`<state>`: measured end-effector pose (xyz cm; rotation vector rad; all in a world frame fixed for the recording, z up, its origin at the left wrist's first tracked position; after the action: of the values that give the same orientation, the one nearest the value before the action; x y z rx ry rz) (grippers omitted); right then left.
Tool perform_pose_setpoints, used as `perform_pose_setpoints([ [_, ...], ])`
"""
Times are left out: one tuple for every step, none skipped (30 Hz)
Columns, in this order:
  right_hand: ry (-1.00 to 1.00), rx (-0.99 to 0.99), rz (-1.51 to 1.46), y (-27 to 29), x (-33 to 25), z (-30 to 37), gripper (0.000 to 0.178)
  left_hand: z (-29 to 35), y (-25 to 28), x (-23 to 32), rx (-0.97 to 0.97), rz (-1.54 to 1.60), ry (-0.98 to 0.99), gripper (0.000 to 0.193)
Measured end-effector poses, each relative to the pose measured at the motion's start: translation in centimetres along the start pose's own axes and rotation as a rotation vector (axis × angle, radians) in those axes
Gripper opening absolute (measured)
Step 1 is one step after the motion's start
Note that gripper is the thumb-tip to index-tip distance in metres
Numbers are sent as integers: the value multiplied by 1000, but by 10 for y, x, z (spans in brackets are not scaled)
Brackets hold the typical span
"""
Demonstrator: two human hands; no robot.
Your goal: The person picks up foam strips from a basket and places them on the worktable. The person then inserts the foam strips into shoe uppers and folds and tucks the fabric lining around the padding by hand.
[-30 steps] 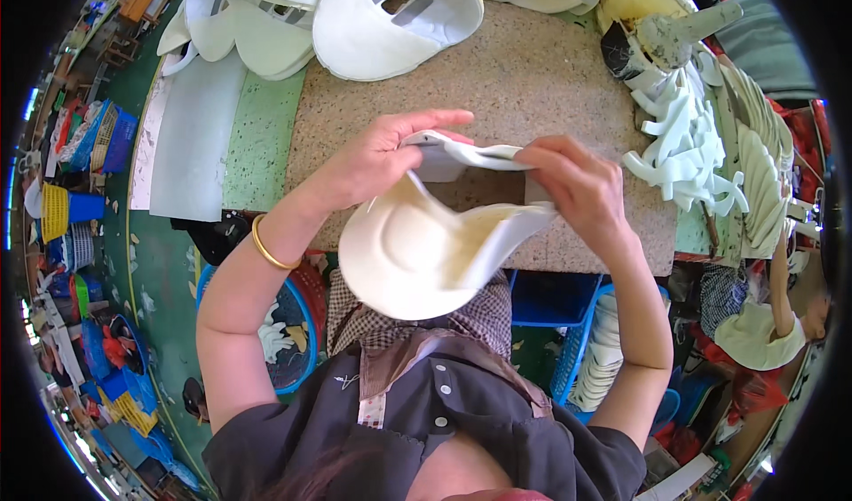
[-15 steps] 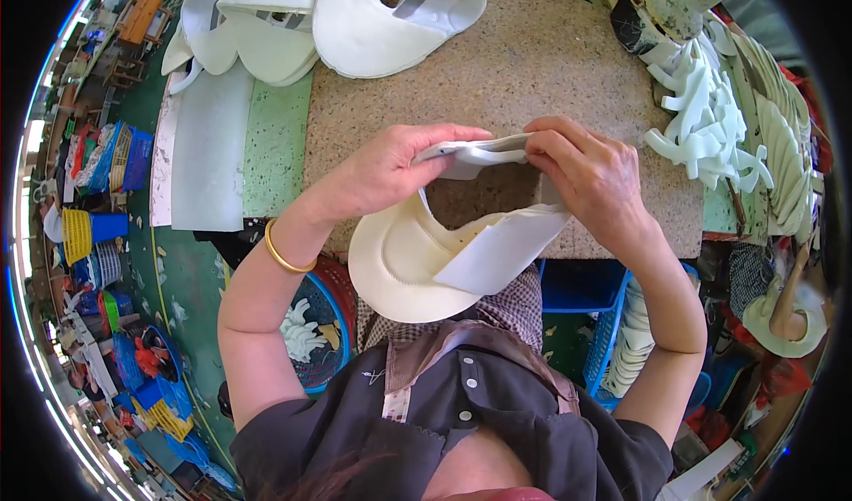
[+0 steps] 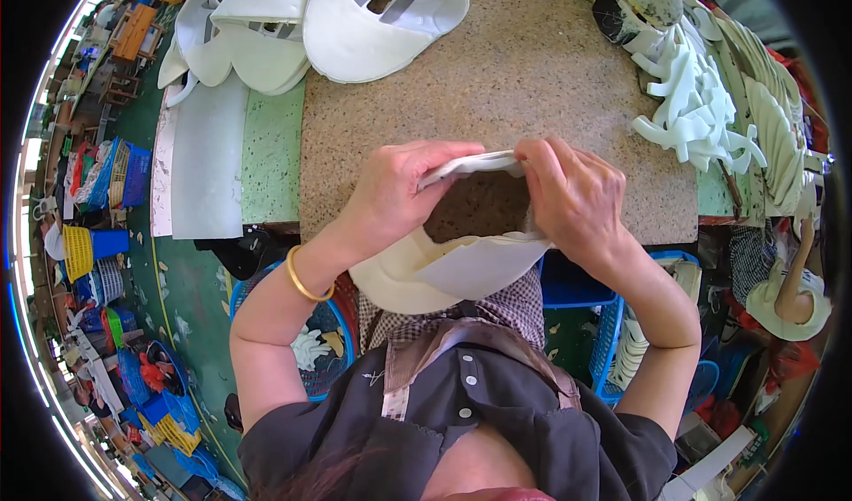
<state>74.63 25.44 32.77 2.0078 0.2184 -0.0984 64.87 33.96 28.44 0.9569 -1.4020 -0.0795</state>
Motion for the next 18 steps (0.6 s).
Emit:
perform_pose_setpoints([
  [15, 26, 49, 5, -3, 3, 25, -3, 7, 20, 168, -111, -150, 29],
  [4, 25, 63, 8, -5, 7, 25, -2, 11, 41, 334, -214, -303, 29],
  [72, 100, 72, 16, -18, 10, 25, -3, 12, 50, 328, -199, -319, 29],
  [139, 174, 84, 27, -29, 16, 26, -7, 2, 57, 159, -257, -311, 31],
  [159, 165, 47, 38, -33, 21, 28, -8, -11, 64, -9, -313, -315, 32],
  [61, 110, -128, 48, -20, 23, 33, -5, -11, 68, -14, -320, -315, 30],
  [-39, 54, -301, 57, -4, 31, 37, -1, -10, 73, -9, -310, -332, 30],
  [-243, 113, -622, 62, 25, 47, 41, 6, 0, 82, 92, -233, -391, 29],
  [-451, 177, -938, 60, 51, 73, 46, 13, 8, 91, 190, -148, -452, 27],
  [-630, 197, -1224, 44, 69, 111, 52, 13, 7, 104, 230, -97, -512, 25],
  [-689, 91, -1589, 20, 56, 145, 64, 8, -5, 116, 230, -72, -542, 25],
  [-837, 210, -1709, 13, 42, 177, 77, 6, -24, 131, 152, 112, -613, 27],
  [-982, 342, -1824, 4, 25, 207, 90, 4, -44, 145, 68, 294, -681, 29],
  [-1095, 420, -1872, -1, 13, 237, 97, 4, -75, 151, -80, 389, -644, 33],
  [-1206, 498, -1922, -6, 7, 258, 105, 8, -105, 153, -228, 475, -602, 37],
  [-624, 695, -2107, 27, 5, 235, 91, 10, -122, 154, -312, 505, -547, 43],
  [-640, 634, -2312, 45, 1, 206, 79, 9, -124, 152, -313, 510, -554, 43],
  [-721, 755, -2226, 46, 9, 227, 81, -3, -116, 140, -254, 506, -405, 44],
])
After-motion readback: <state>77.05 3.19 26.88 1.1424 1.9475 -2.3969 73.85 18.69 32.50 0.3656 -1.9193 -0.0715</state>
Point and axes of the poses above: each hand's wrist, its own z-axis away from the middle knuckle, its own y-axis out of the back of the hand, x = y × z, the point moved 9 cm from there along -z, towards the middle knuckle
